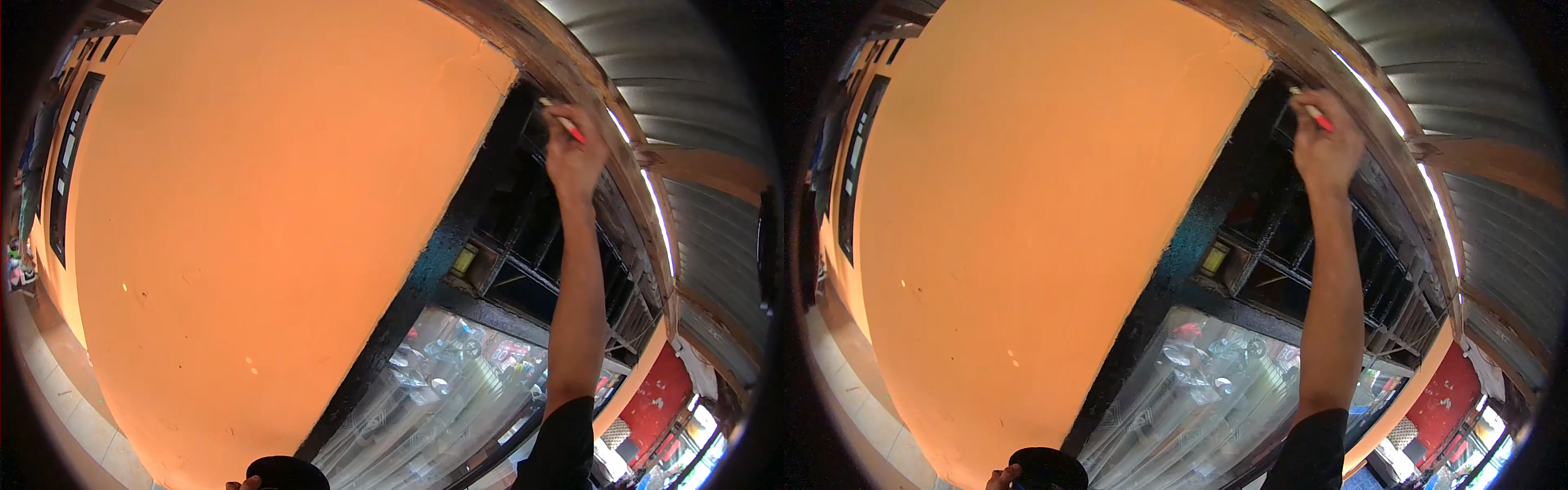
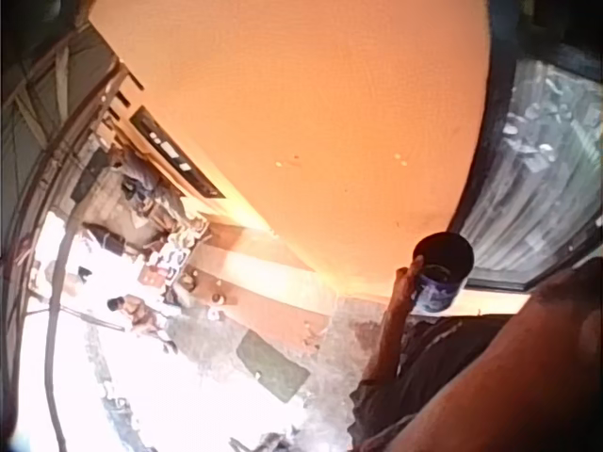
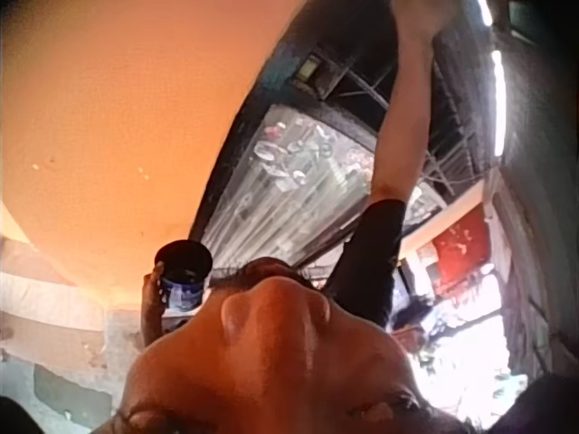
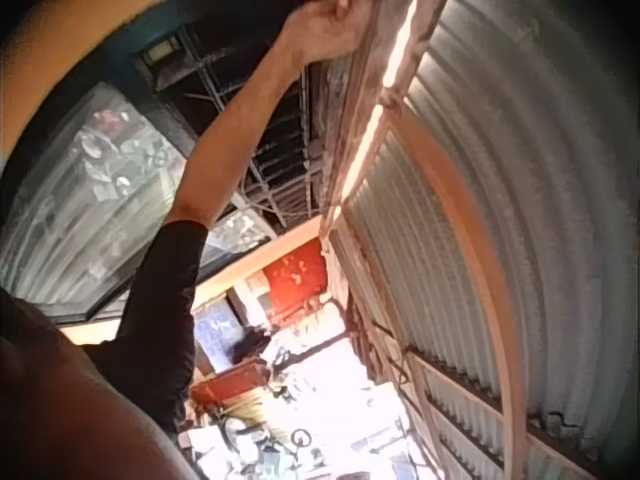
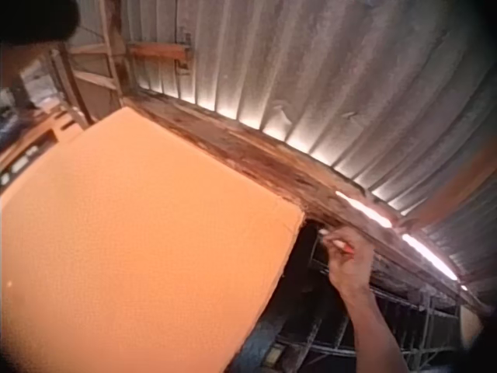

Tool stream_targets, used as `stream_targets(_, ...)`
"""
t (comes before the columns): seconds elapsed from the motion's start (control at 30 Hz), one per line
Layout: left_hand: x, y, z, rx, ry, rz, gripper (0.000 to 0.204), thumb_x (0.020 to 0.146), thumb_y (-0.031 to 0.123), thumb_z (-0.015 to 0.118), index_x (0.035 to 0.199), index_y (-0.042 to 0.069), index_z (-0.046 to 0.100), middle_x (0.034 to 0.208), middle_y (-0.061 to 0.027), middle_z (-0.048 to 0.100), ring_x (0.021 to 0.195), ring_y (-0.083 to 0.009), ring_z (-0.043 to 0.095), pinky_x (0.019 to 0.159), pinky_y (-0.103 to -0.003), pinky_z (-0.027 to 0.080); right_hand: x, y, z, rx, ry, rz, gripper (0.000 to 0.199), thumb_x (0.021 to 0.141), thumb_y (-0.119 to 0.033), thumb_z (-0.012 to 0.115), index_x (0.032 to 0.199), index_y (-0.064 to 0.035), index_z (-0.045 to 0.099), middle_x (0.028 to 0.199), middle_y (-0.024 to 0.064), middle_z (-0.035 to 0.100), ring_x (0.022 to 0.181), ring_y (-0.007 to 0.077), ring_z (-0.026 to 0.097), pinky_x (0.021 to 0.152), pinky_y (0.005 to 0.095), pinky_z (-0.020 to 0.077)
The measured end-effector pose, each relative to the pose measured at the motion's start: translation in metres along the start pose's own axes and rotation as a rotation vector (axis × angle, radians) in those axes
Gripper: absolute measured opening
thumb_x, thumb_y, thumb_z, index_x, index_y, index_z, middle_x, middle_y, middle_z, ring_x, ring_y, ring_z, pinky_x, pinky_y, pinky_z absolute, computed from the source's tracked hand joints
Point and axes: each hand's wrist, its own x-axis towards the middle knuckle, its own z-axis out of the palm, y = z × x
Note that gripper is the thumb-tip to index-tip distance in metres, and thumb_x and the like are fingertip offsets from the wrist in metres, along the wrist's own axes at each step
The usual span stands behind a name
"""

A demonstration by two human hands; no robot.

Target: The person paints a metal window frame black using a paintbrush and a paint can. They repeatedly dip the brush into the can and apply paint to the upper and side sections of the frame, working around the glass and adjacent wall.

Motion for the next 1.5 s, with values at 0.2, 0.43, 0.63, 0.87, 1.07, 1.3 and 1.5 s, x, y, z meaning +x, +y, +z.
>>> stream_targets(0.2,-0.016,0.009,0.009,-0.056,-0.006,0.029,0.065,0.088,0.060,0.068,0.125,0.007,0.069,0.116,-0.0062,0.071,0.105,-0.0202,0.061,0.085,-0.039,0.046,0.005,-0.004,0.007,0.025,-0.140,0.139,0.011,0.087,-0.005,0.075,0.096,-0.0087,0.072,0.095,0.0068,0.076,0.095,0.0260,0.074,0.086,0.0349,0.0558)
stream_targets(0.43,-0.021,0.013,0.004,-0.020,0.003,0.000,0.072,0.087,0.063,0.068,0.130,0.006,0.066,0.124,-0.0092,0.069,0.113,-0.0230,0.059,0.088,-0.042,0.047,-0.011,-0.040,-0.027,0.138,-0.436,0.252,0.007,0.088,-0.002,0.073,0.094,-0.0058,0.069,0.090,0.0085,0.074,0.089,0.0209,0.073,0.082,0.0312,0.0542)
stream_targets(0.63,-0.016,0.014,0.005,-0.012,-0.021,-0.040,0.074,0.085,0.064,0.069,0.131,0.006,0.065,0.121,-0.0099,0.069,0.111,-0.0233,0.060,0.087,-0.041,0.048,-0.002,-0.031,-0.048,0.299,-0.396,0.437,0.014,0.087,-0.011,0.080,0.091,-0.0031,0.069,0.082,0.0069,0.069,0.077,0.0144,0.064,0.073,0.0288,0.0498)
stream_targets(0.87,-0.041,0.031,0.020,0.007,0.001,-0.102,0.068,0.082,0.067,0.069,0.125,0.015,0.066,0.112,-0.0049,0.067,0.096,-0.0205,0.057,0.073,-0.037,0.046,-0.068,-0.078,-0.088,0.489,-0.091,0.571,0.022,0.084,-0.001,0.080,0.099,-0.0061,0.065,0.094,0.0049,0.070,0.083,0.0141,0.067,0.076,0.0287,0.0540)
stream_targets(1.07,-0.056,0.038,0.033,0.019,0.030,-0.020,0.064,0.081,0.067,0.070,0.121,0.017,0.066,0.100,-0.0029,0.060,0.074,-0.0138,0.048,0.055,-0.031,0.038,-0.198,-0.216,-0.165,1.113,-1.026,0.770,0.015,0.096,-0.018,0.073,0.107,-0.0072,0.069,0.098,0.0107,0.071,0.088,0.0225,0.071,0.076,0.0370,0.0565)
stream_targets(1.3,-0.076,0.050,0.042,0.015,0.121,0.125,0.053,0.088,0.055,0.070,0.116,0.013,0.057,0.098,-0.0041,0.057,0.086,-0.0186,0.053,0.069,-0.035,0.042,-0.271,-0.267,-0.154,1.330,-1.533,1.211,0.020,0.105,-0.018,0.059,0.121,-0.0051,0.061,0.091,0.0100,0.068,0.073,0.0143,0.063,0.066,0.0342,0.0492)
stream_targets(1.5,-0.096,0.056,0.058,0.027,0.182,0.380,0.054,0.094,0.030,0.071,0.132,-0.002,0.049,0.124,-0.0136,0.058,0.118,-0.0224,0.056,0.105,-0.036,0.044,-0.271,-0.270,-0.154,1.215,-1.308,0.783,0.016,0.092,-0.007,0.073,0.106,-0.0032,0.067,0.104,0.0135,0.072,0.096,0.0268,0.072,0.082,0.0353,0.0547)
